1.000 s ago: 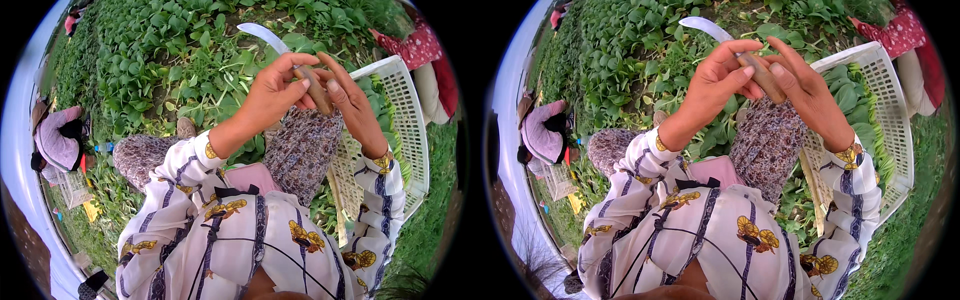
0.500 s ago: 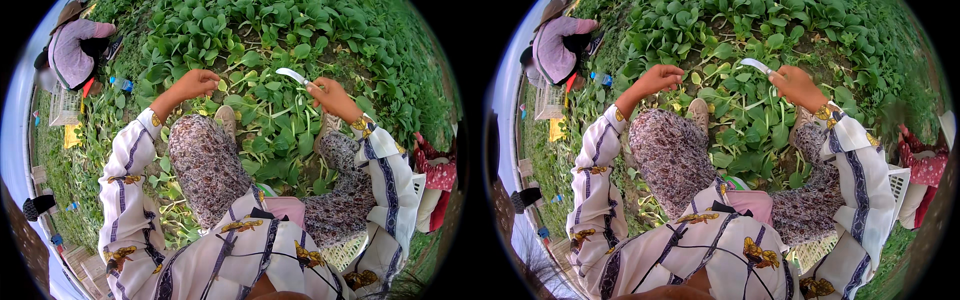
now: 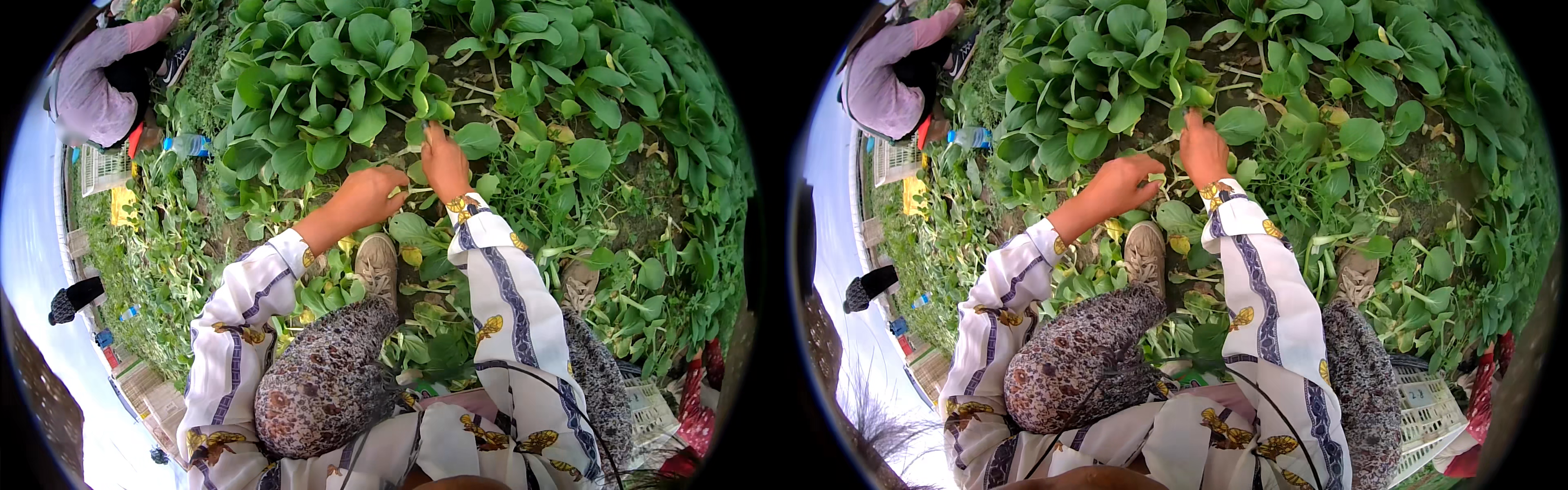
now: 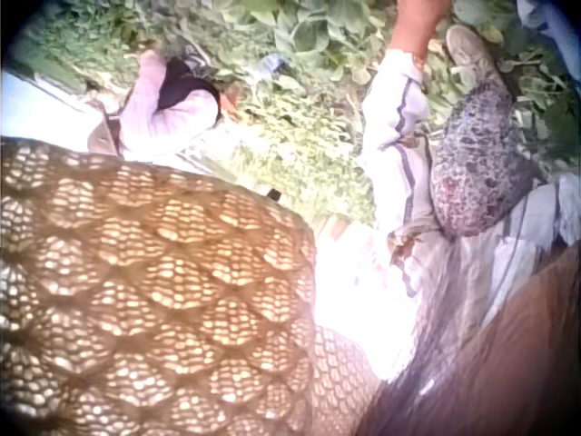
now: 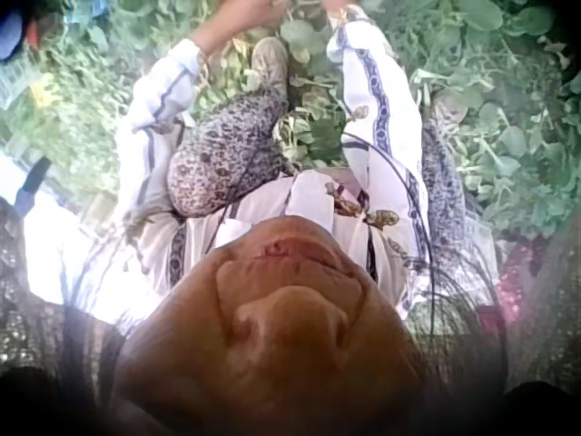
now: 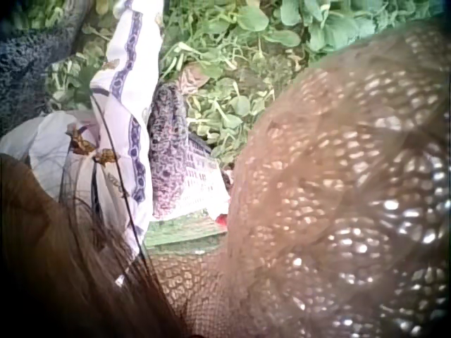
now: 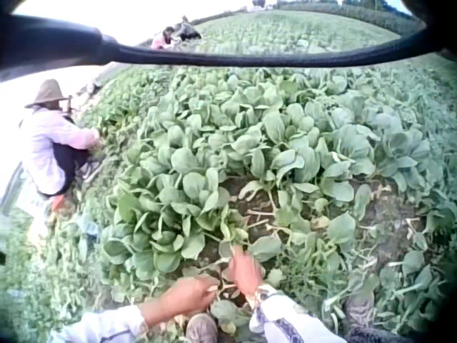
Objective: The person harvests leafy green vegetables in a field using a small knife to cut the stems near the base. They gather the cut vegetables into bunches and place them into a white plastic basket beside them.
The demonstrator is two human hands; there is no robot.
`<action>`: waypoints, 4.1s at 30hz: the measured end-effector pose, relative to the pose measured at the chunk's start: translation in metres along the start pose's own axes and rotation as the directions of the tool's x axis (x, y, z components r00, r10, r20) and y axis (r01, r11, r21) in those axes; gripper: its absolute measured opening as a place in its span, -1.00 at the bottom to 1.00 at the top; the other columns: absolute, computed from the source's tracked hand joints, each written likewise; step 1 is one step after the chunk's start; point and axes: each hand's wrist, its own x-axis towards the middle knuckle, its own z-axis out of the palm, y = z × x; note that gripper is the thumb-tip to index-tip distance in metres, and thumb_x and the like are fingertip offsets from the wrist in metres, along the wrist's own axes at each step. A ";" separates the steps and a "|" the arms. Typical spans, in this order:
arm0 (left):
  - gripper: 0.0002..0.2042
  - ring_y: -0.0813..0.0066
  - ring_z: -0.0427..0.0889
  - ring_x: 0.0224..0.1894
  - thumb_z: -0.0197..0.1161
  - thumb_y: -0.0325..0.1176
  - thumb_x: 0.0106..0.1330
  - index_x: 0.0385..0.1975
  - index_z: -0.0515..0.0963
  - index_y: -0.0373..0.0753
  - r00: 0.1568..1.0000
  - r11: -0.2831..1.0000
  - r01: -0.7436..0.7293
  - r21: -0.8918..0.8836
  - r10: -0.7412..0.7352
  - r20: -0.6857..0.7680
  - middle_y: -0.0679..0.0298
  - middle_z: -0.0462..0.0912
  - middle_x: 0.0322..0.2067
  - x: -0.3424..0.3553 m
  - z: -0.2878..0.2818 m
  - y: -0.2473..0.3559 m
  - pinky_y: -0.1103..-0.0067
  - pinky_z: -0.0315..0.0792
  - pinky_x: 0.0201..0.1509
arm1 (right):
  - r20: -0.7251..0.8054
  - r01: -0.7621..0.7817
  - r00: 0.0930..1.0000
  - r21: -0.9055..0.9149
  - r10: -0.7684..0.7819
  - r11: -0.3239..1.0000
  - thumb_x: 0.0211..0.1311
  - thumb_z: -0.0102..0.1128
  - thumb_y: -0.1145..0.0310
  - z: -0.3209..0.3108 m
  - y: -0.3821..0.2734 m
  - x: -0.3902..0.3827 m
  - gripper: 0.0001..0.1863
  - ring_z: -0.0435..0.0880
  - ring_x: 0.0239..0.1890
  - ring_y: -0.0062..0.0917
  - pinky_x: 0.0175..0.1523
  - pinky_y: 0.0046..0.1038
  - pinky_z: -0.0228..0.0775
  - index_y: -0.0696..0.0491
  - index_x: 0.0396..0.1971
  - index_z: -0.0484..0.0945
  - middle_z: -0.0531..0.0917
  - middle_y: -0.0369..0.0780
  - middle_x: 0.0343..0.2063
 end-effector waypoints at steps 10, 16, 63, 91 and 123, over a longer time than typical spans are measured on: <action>-0.94 0.23 0.61 -0.27 0.07 -0.49 0.03 -0.53 0.47 -0.29 0.999 0.782 0.038 0.622 -0.011 -0.048 0.11 0.51 -0.12 0.116 -0.006 -0.049 0.45 0.52 -0.27 | 0.168 -0.388 0.919 0.556 0.357 0.736 0.18 0.03 0.34 0.007 0.033 0.006 -0.64 0.57 -0.43 -0.23 -0.31 -0.33 0.38 0.10 -0.02 0.37 0.59 -0.08 -0.42; -0.89 0.26 0.63 -0.39 0.15 -0.50 -0.01 -0.45 0.49 -0.31 0.978 0.789 0.159 0.594 -0.044 -0.203 0.06 0.37 0.05 0.090 -0.015 -0.103 0.46 0.54 -0.34 | 0.103 -0.225 0.974 0.544 0.202 0.809 0.16 0.06 0.33 -0.007 -0.009 -0.037 -0.58 0.59 -0.46 -0.21 -0.34 -0.33 0.38 0.09 0.03 0.33 0.58 -0.03 -0.43; -0.79 0.34 0.60 -0.31 0.14 -0.58 0.06 -0.28 0.56 -0.30 0.963 0.977 -0.108 -0.183 0.057 -0.264 0.20 0.51 -0.10 0.010 -0.005 0.020 0.56 0.48 -0.25 | 0.444 -0.522 0.845 0.806 0.299 0.280 0.14 0.23 0.27 -0.079 0.004 -0.041 -0.71 0.22 -0.79 -0.77 -0.70 -0.66 0.03 0.16 -0.25 0.48 0.33 -0.41 -0.75; -0.86 0.66 0.48 -0.58 0.21 -0.38 0.16 -0.33 0.51 -0.27 0.901 0.896 0.149 -0.417 -0.297 -0.317 0.34 0.52 -0.56 0.047 -0.072 0.004 0.69 0.36 -0.53 | 0.334 -0.357 0.928 0.676 0.163 0.645 0.24 0.00 0.25 -0.014 -0.037 -0.007 -0.74 0.44 -0.66 -0.56 -0.51 -0.51 0.29 0.08 -0.16 0.41 0.49 -0.25 -0.65; -0.73 0.26 0.59 -0.34 0.25 -0.42 0.00 -0.25 0.48 -0.11 0.854 0.838 0.393 0.378 -0.180 -0.488 0.40 0.52 -0.13 0.051 -0.050 -0.133 0.44 0.47 -0.34 | 0.257 -0.095 0.966 0.468 -0.033 0.879 0.14 0.12 0.33 0.058 -0.009 0.056 -0.60 0.39 -0.64 -0.52 -0.47 -0.49 0.30 0.04 0.01 0.40 0.52 -0.27 -0.56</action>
